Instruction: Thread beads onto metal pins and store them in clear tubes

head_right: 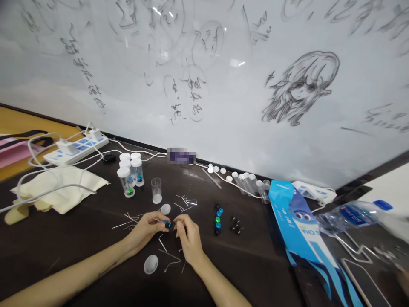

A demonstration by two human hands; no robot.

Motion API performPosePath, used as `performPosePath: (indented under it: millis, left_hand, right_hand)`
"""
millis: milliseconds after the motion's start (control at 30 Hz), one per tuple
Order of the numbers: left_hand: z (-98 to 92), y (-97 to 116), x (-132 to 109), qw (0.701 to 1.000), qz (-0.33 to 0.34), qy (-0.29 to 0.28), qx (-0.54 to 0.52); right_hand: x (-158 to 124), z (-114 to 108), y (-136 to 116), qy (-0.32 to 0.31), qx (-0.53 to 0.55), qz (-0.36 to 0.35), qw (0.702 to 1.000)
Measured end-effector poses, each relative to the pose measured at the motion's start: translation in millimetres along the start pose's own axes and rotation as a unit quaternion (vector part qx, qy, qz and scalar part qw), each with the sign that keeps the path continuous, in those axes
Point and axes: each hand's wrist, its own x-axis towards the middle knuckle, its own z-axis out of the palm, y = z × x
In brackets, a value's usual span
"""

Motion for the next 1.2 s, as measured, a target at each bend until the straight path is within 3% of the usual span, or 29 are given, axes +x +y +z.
performPosePath:
  millis: [400,1200]
  left_hand:
    - [1.4,2.7,-1.0,1.000,-0.007,0.004,-0.005]
    - [1.3,3.0,0.0,1.000,-0.011,0.020,-0.012]
  right_hand:
    - [-4.6,-4.5,0.4,0.001,-0.018,-0.035,0.999]
    - [-5.9,-3.9,3.9,0.027,-0.012,-0.027,0.999]
